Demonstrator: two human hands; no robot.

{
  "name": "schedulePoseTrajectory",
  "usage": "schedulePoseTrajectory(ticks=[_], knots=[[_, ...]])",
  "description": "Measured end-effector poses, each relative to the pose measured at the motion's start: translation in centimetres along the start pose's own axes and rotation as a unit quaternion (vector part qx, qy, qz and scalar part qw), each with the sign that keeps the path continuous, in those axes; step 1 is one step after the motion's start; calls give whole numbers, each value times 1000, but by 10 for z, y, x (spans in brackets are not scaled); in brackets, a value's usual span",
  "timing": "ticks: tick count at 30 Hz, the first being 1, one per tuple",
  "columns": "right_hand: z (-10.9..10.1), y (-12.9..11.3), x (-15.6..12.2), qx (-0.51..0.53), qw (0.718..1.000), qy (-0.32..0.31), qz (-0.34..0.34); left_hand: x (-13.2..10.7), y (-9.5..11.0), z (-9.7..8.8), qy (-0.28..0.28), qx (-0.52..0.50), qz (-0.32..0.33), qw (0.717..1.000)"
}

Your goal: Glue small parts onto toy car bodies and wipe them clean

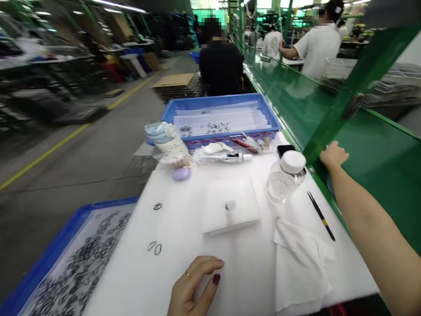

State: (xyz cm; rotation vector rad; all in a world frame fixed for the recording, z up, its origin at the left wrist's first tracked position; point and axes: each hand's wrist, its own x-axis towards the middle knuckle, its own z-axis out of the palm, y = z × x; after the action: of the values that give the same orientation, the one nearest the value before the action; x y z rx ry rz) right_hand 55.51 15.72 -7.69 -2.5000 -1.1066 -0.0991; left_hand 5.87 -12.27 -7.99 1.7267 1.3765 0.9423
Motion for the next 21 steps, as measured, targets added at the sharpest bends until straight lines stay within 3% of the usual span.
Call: schedulePoseTrajectory(ticks=[3,6,10,11,12,14,16,19,21], knots=[[-12,9,3,15,1000,-25,4,3,8,5,24,-21,1,999],[-36,38,-12,31,998,-48,-2,2,13,8,28,-28,8,999],[-87,83,-66,68,995,-67,-33,-1,19,11,1,-19,30,999],[-101,89,-87,83,993,-59,-64,-1,20,11,-8,-17,36,999],[-115,90,-111,108,982,-57,-146,-1,20,12,-17,-13,41,999],[-136,77,-166,156,931,-73,-320,-1,22,14,-33,-3,47,998],[-147,47,-225,187,843,-110,-492,-2,22,15,-42,6,42,998],[-139,-9,-300,190,726,-191,-633,-9,17,14,-55,23,34,998],[-123,-39,-331,165,672,-232,-684,-20,12,13,-66,37,41,996]])
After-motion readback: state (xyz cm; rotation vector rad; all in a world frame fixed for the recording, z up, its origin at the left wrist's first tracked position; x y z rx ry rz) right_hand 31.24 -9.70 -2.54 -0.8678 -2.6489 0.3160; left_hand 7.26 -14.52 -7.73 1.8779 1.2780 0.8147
